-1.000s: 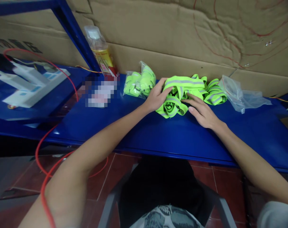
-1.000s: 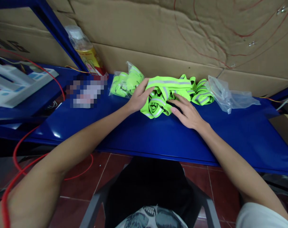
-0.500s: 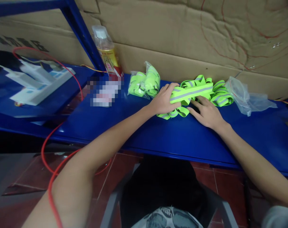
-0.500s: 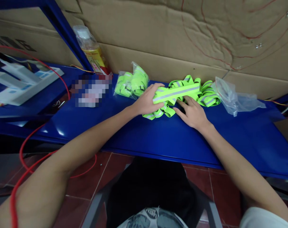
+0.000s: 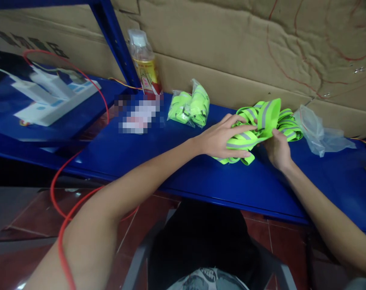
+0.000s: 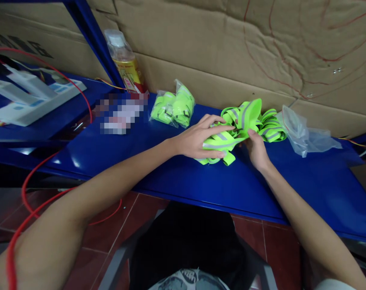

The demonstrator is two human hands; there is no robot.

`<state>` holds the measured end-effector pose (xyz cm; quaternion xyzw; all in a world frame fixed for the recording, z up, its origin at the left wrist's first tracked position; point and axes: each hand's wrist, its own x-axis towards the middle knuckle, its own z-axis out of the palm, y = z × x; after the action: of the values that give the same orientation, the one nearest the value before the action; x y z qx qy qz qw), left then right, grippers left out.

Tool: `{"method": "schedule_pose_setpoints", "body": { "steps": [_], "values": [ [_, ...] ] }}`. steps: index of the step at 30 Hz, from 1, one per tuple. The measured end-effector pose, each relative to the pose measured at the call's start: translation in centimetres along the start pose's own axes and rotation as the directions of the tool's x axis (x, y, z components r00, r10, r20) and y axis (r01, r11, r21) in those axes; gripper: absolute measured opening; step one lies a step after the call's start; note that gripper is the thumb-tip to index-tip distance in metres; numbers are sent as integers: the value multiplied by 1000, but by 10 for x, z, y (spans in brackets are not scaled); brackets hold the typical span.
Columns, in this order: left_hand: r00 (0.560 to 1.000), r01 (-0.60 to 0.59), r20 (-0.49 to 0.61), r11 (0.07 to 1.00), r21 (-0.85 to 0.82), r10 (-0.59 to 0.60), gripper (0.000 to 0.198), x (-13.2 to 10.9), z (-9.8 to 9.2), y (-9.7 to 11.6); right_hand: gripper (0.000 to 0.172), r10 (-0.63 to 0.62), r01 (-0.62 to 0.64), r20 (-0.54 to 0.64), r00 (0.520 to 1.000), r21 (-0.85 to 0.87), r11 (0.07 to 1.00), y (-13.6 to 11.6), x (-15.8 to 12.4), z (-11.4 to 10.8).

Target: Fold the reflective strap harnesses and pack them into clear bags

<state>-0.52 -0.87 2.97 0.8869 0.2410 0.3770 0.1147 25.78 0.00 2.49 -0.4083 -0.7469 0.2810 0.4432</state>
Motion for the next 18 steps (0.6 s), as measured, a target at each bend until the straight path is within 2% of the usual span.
{"method": "schedule_pose_setpoints", "body": {
  "steps": [3,4,6,9,11,13,17,18],
  "values": [
    [997,-51,49,999,-17,51,66,1,-4,3,34,177,-135,-92,980,352,926,-11,-1,7],
    [997,-40,58,999,-19,41,66,1,-5,3,37,210,-145,-116,971,416,898,-15,-1,8],
    [997,28,74,999,-31,-25,76,0,-9,-1,42,199,-112,-161,967,434,894,-22,-2,8],
    [982,151,121,987,-52,-144,101,-2,-14,-11,37,158,-54,-199,967,447,893,-30,-2,3],
    [970,181,175,983,-40,-171,102,-2,-16,-17,34,156,-34,-214,964,484,874,-35,-1,-2],
    [968,170,189,985,-16,-164,97,-3,-17,-21,32,153,-26,-210,966,508,861,-38,0,-7],
    [995,82,64,997,-10,-81,115,-1,-9,-15,26,178,-97,-123,976,490,866,-41,-4,-8],
    [997,61,49,998,-11,-61,113,0,-6,-13,26,197,-125,-95,976,499,857,-41,-6,-7]
  ]
}}
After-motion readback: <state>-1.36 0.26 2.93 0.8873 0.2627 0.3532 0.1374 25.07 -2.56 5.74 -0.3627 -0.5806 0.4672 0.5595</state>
